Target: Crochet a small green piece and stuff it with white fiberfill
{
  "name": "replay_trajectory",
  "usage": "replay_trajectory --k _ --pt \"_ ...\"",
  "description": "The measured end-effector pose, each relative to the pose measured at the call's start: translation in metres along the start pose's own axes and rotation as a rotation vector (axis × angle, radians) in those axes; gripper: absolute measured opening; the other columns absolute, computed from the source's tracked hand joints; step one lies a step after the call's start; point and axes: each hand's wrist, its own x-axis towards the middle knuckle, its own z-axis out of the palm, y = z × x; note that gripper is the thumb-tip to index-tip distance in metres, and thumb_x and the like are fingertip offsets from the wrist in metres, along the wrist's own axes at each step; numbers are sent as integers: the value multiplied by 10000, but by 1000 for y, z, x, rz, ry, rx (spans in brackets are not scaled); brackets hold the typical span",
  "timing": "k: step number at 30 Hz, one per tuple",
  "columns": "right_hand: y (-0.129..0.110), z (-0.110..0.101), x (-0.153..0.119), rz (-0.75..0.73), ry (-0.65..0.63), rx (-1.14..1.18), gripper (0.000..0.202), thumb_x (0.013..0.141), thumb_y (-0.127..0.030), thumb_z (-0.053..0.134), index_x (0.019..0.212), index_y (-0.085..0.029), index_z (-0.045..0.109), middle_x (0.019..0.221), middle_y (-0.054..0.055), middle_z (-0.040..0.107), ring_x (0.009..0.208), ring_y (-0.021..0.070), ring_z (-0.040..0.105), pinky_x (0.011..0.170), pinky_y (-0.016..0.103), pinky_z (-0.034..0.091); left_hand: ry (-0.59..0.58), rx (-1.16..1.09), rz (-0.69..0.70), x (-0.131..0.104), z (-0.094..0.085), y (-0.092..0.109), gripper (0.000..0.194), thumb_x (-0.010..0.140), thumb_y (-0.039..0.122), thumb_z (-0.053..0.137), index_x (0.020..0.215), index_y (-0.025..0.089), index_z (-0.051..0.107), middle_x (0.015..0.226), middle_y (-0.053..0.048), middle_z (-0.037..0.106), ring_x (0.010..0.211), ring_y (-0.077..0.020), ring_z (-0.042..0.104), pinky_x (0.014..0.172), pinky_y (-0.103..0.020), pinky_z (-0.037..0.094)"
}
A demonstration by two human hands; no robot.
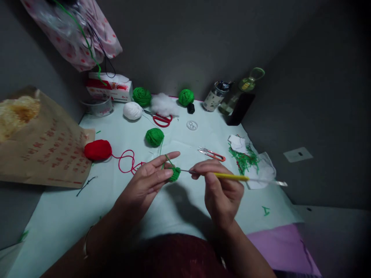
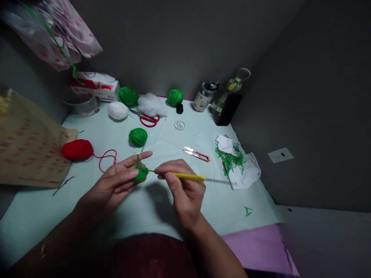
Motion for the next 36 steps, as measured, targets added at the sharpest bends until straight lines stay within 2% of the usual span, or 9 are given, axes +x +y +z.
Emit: replay_trajectory --k 3,6,10,12,17,22,27,31,36 --pt "3 2 4 103 -48 128 187 982 -221 558 973 -228 745 906 54 731 825 184 677 683 345 588 19 88 66 -2 5 -1 468 782 214 797 1239 166 713 871 -21 661 742 -112 565 768 -253 446" --pt "4 4 2 86 -71 63 204 979 -162 557 1033 -239 738 911 37 727 835 168 676 711 335 586 82 184 141 -3 8 -5 516 790 247 806 1287 192 678 900 -15 659 867 -145 596 858 -273 437" --pt "1 6 -6 -181 -122 -313 303 929 -82 616 1154 -251 728 1052 71 716 946 186 680 778 349 589 86 195 175 -2 7 -10 646 753 210 830 1361 208 612 898 -1 657 831 -132 594 811 -254 456" --pt "0 7 -8 -255 -122 -380 356 917 -69 629 1204 -262 714 1092 76 711 974 191 679 786 351 592 47 149 145 -1 7 -11 681 755 204 824 1391 198 579 887 -4 658 834 -139 600 824 -265 462" --pt "2 5 -3 -15 -29 -78 261 955 -126 590 1093 -285 744 962 35 728 865 168 675 717 336 587 48 121 94 -2 10 -8 648 776 247 809 1378 162 584 931 -27 651 855 -152 583 863 -299 432" --pt "11 0 1 207 -18 235 168 981 -269 575 1000 -241 740 900 41 738 762 162 668 692 342 579 64 144 114 -2 11 -3 823 744 230 824 1482 155 467 830 -3 622 845 -172 565 866 -332 407" --pt "11 -4 3 264 -75 375 182 1003 -281 541 965 -222 709 900 34 747 726 141 673 737 336 584 53 210 111 -4 8 0 791 745 247 826 1458 151 497 856 -14 617 898 -187 556 863 -323 394" --pt "2 -7 3 158 -115 163 201 1018 -228 490 999 -217 689 916 45 733 763 156 683 715 345 587 95 234 153 -5 9 -4 793 752 195 810 1470 173 475 842 13 601 824 -138 556 821 -277 421" --pt "-7 -7 -3 -251 -230 -343 262 976 -117 516 1158 -241 659 950 60 736 877 198 702 725 371 599 181 270 236 -4 10 -10 890 707 114 819 1501 189 426 800 39 600 767 -105 565 762 -218 448"
